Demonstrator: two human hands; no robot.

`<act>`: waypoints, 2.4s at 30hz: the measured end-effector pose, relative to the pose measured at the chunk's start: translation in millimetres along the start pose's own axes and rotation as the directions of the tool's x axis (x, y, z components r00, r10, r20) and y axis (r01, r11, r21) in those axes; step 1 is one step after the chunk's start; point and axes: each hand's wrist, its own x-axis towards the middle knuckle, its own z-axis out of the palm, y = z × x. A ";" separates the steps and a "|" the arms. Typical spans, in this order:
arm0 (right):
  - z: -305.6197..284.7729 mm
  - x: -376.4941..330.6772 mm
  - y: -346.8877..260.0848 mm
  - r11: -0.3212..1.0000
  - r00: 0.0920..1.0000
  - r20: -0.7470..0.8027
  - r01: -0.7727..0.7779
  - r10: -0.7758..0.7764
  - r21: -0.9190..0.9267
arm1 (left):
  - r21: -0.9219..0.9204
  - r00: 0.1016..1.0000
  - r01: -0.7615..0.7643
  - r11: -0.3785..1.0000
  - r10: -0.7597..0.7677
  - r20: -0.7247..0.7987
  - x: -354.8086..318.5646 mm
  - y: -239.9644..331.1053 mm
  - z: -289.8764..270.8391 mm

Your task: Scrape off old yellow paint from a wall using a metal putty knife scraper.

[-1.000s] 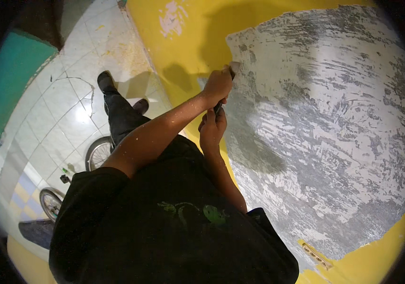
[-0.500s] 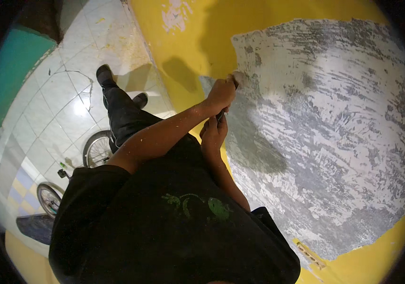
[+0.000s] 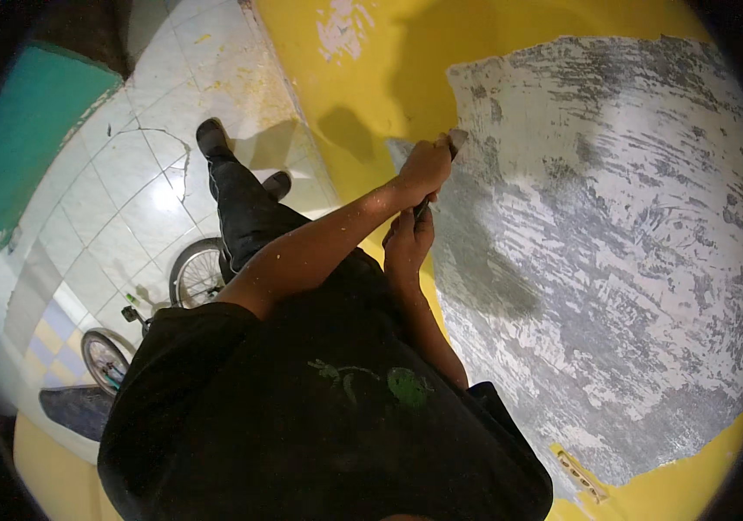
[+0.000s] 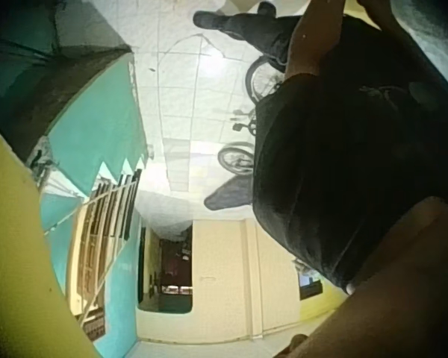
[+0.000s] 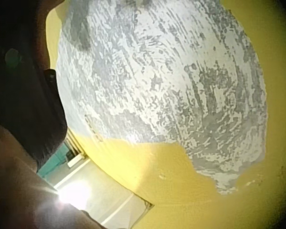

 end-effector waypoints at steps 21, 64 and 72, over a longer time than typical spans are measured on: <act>-5.4 -2.2 -13.0 0.999 1.000 0.011 0.010 -0.010 0.043 | -0.090 0.999 0.051 0.995 -0.051 0.001 -6.3 6.8 6.6; -1.2 1.8 -19.2 0.999 0.999 0.032 -0.018 0.017 0.041 | -0.176 0.990 0.061 0.983 -0.081 -0.112 -0.8 9.2 10.7; -8.4 1.6 -14.0 1.000 0.999 0.045 -0.014 0.014 -0.003 | -0.163 0.985 0.131 0.978 -0.147 -0.090 3.3 0.9 10.1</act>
